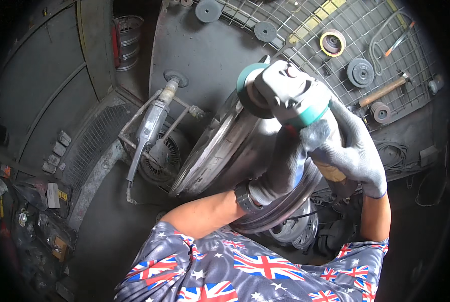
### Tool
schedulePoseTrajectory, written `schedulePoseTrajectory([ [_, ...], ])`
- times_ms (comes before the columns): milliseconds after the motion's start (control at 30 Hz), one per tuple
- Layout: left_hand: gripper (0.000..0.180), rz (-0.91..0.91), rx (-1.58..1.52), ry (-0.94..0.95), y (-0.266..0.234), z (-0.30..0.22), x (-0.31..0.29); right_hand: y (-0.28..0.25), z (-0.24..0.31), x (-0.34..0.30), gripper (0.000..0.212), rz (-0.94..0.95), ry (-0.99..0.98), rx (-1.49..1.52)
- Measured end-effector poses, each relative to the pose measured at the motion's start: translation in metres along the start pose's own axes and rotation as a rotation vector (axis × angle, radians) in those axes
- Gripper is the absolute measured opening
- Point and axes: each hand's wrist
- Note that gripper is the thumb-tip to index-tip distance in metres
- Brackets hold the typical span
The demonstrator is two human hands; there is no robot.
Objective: The person picks up a car wheel and uses an angle grinder with a polishing pad to smooth and polish the wheel's surface. They rotate the wheel to access different areas and later switch to a different polishing pad to continue the work.
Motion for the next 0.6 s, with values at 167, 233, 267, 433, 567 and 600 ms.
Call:
schedulePoseTrajectory([
  [167,0.027,0.006,0.009,0.073,0.012,-0.007,-0.015,0.004,-0.009,-0.008,0.097,0.014,-0.064,-0.025],
  [233,0.025,-0.031,-0.088,-0.007,0.011,-0.001,-0.007,0.001,-0.006,-0.004,0.098,0.024,-0.065,0.035],
  [267,0.027,-0.015,-0.124,-0.064,0.0,0.007,-0.004,0.001,-0.003,-0.003,0.098,0.006,-0.013,0.023],
  [433,0.032,-0.072,-0.103,0.022,0.004,0.009,-0.017,0.006,-0.009,-0.007,0.099,0.016,-0.055,0.012],
  [567,0.041,0.089,0.102,0.057,-0.002,0.003,-0.011,0.0,-0.009,-0.004,0.097,0.016,-0.02,0.03],
  [600,0.042,0.124,0.154,0.077,-0.005,0.005,-0.008,-0.003,-0.012,-0.003,0.096,0.01,-0.004,0.024],
])
Point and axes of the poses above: each hand's wrist, its own x-axis towards the middle knuckle, its own y-axis out of the palm, z = x × y, and after that the axes turned 7 degrees about y, right-handed
